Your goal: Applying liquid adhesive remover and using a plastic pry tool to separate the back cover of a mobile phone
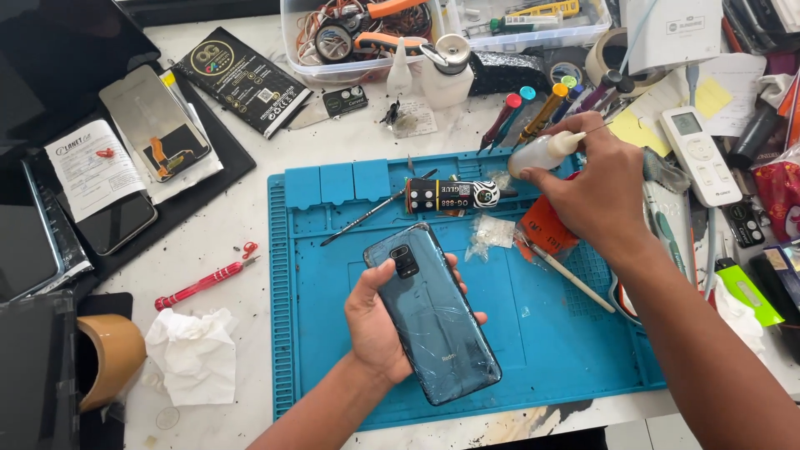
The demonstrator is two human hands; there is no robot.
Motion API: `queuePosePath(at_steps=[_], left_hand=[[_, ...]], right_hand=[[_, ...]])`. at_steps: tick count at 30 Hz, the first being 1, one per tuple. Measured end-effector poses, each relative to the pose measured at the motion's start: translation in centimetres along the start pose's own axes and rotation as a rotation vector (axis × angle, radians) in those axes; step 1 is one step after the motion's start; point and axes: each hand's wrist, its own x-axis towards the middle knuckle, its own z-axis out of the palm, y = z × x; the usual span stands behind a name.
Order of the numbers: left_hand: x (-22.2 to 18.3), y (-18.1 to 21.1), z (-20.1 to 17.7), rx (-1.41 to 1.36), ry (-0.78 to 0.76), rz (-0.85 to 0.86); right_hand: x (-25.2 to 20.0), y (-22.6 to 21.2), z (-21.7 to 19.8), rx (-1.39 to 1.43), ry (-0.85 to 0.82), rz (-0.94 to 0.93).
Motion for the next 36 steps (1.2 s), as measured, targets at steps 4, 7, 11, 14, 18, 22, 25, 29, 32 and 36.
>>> queuePosePath(at_steps=[4, 7, 11, 14, 18, 22, 25, 29, 32, 36], left_hand=[[0.0, -0.1, 0.3, 0.008, 0.079, 0.038], [0.0, 0.0, 0.4, 0.002, 0.057, 0.049], [0.1, 0.1, 0.3, -0.029, 0.074, 0.058], [0.0, 0.0, 0.0, -0.024, 0.016, 0.057], [0.1, 0.1, 0.1, -0.017, 0.024, 0.049], [0.1, 0.3, 0.0, -0.036, 0.028, 0.039], [0.2, 0.5, 0.3, -0.040, 0.035, 0.046], [0.2, 0.6, 0.0, -0.089, 0.034, 0.012], [0.3, 0.6, 0.1, -0.082, 0.059, 0.023], [0.1, 0.6, 0.3, -0.081, 0.067, 0.014]], right_hand=[[-0.1, 0.3, 0.3, -0.110, -0.009, -0.031], [-0.3, 0.3, -0.1, -0.094, -0.048, -0.025], [-0.9, -1.0, -2.0, -0.003, -0.003, -0.064], [-1.3, -0.4, -2.1, 0.035, 0.019, -0.058], [-0.4, -0.4, -2.7, 0.061, -0.004, -0.137], [0.5, -0.9, -3.5, 0.026, -0.095, -0.069], [0.5, -1.6, -4.6, 0.114, -0.102, -0.092], [-1.8, -2.0, -6.3, 0.048, 0.045, -0.173], [-2.9, -2.5, -6.7, -0.002, -0.067, -0.450], [-3.6, -1.6, -4.4, -0.401, -0.408, -0.602]])
